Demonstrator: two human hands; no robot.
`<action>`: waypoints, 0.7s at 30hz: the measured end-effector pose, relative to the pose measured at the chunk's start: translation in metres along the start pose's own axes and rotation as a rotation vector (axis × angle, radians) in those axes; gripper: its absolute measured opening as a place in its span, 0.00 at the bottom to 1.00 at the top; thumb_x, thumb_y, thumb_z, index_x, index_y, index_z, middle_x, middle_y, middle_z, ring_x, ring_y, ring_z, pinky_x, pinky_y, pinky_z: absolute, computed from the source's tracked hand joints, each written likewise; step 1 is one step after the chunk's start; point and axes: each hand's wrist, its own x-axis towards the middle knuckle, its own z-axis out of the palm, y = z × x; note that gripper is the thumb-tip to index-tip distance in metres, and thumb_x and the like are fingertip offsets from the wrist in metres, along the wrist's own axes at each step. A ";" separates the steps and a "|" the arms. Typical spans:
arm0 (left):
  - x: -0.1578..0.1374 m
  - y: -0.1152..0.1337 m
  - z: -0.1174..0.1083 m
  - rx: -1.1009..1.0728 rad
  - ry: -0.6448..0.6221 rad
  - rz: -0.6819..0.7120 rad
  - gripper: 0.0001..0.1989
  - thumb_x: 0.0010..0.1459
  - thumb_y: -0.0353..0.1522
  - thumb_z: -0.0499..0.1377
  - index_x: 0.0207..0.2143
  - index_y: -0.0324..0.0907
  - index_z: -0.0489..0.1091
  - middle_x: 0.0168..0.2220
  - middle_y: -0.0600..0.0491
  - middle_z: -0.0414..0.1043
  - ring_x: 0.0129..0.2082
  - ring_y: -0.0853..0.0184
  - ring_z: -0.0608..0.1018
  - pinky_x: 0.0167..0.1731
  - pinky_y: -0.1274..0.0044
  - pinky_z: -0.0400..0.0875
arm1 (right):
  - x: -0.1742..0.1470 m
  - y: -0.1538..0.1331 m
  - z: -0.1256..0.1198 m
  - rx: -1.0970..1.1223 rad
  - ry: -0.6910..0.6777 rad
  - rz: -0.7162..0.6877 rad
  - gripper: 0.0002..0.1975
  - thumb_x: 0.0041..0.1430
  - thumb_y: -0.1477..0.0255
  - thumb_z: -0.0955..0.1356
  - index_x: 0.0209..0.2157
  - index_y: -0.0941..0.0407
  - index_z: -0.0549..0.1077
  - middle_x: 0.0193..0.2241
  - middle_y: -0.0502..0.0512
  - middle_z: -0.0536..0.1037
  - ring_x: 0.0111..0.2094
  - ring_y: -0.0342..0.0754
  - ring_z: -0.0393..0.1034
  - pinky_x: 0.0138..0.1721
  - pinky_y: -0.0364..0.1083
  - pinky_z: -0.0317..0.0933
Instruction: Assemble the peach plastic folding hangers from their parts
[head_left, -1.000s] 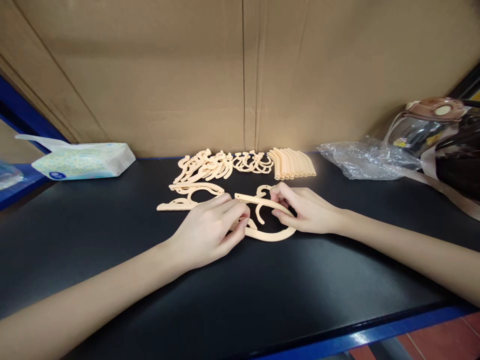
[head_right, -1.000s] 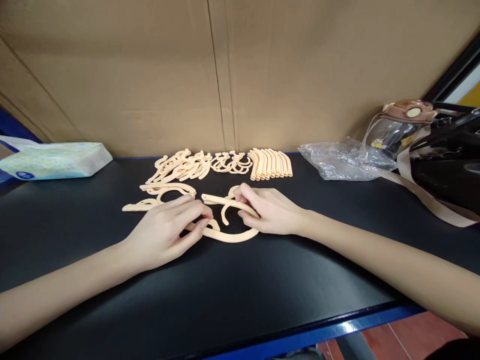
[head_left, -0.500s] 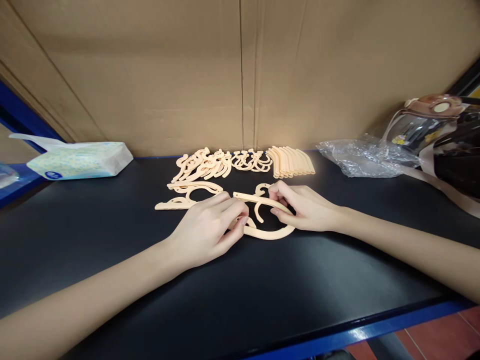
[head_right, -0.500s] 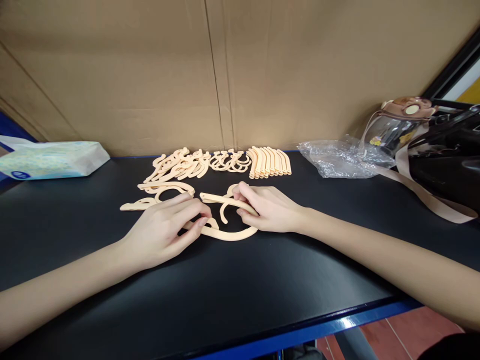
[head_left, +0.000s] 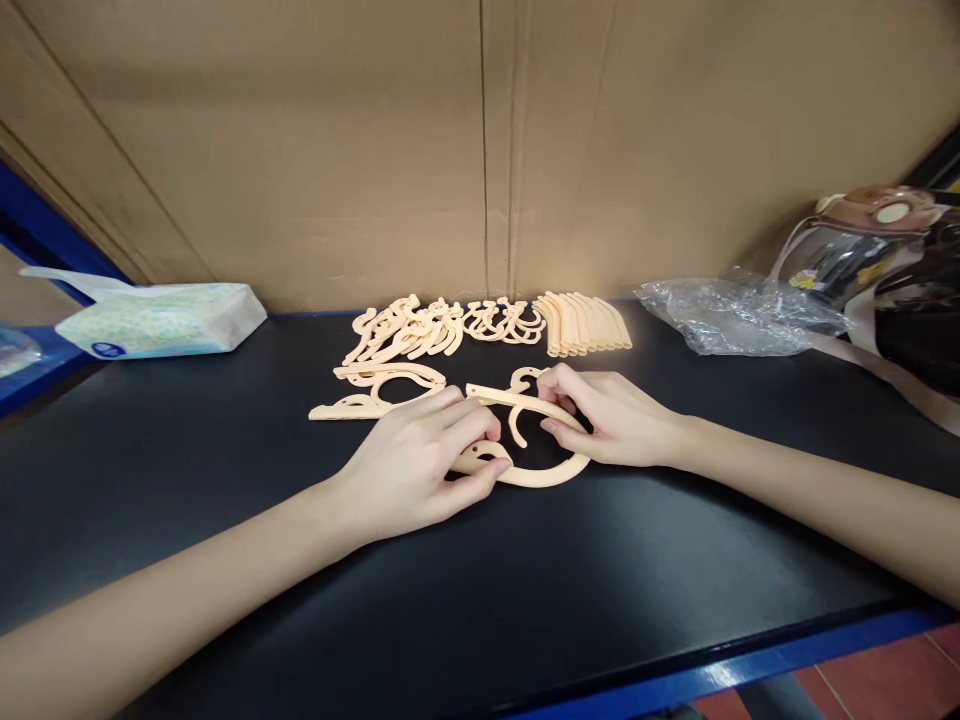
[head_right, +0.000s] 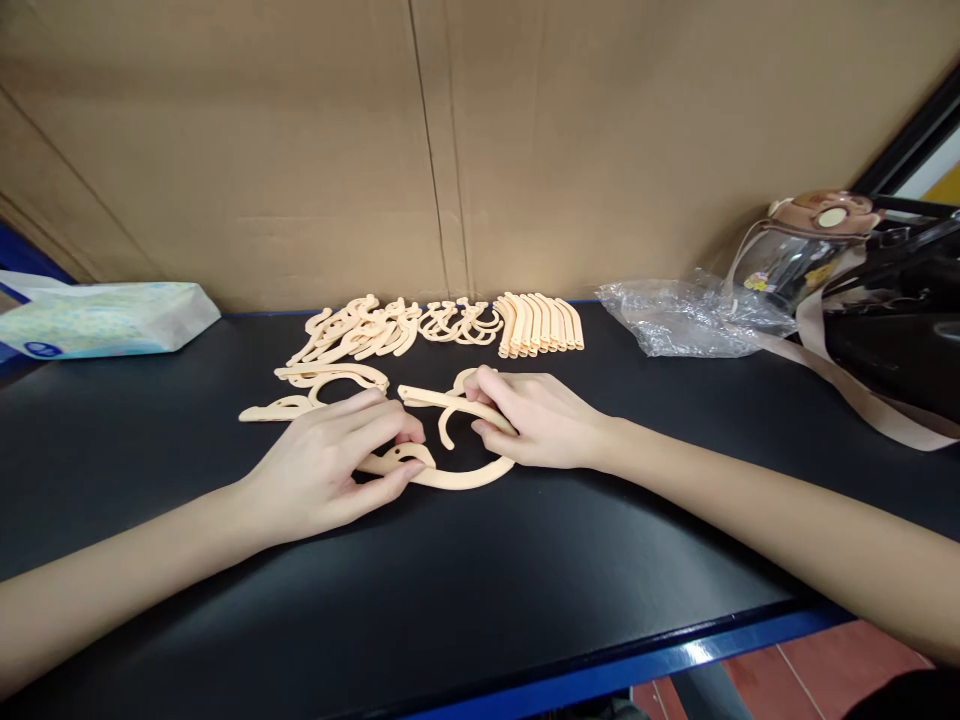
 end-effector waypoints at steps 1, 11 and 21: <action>0.000 0.000 0.000 0.002 -0.004 0.011 0.09 0.63 0.37 0.52 0.34 0.41 0.67 0.29 0.53 0.71 0.30 0.67 0.68 0.29 0.76 0.62 | 0.000 0.000 0.000 0.000 0.002 -0.005 0.06 0.60 0.72 0.62 0.34 0.53 0.56 0.27 0.46 0.67 0.23 0.41 0.60 0.26 0.41 0.54; -0.001 -0.001 0.003 -0.010 -0.036 0.098 0.13 0.60 0.42 0.58 0.37 0.41 0.67 0.34 0.52 0.71 0.35 0.65 0.70 0.35 0.75 0.63 | 0.002 0.000 0.000 0.001 0.009 0.015 0.07 0.58 0.72 0.63 0.38 0.54 0.59 0.27 0.46 0.68 0.23 0.41 0.61 0.26 0.41 0.53; 0.000 0.000 0.002 -0.023 -0.041 0.062 0.12 0.60 0.41 0.58 0.36 0.42 0.67 0.35 0.53 0.72 0.36 0.65 0.70 0.36 0.75 0.63 | 0.002 0.001 0.001 0.050 0.020 0.035 0.06 0.62 0.68 0.63 0.39 0.53 0.60 0.27 0.45 0.68 0.25 0.41 0.62 0.27 0.40 0.55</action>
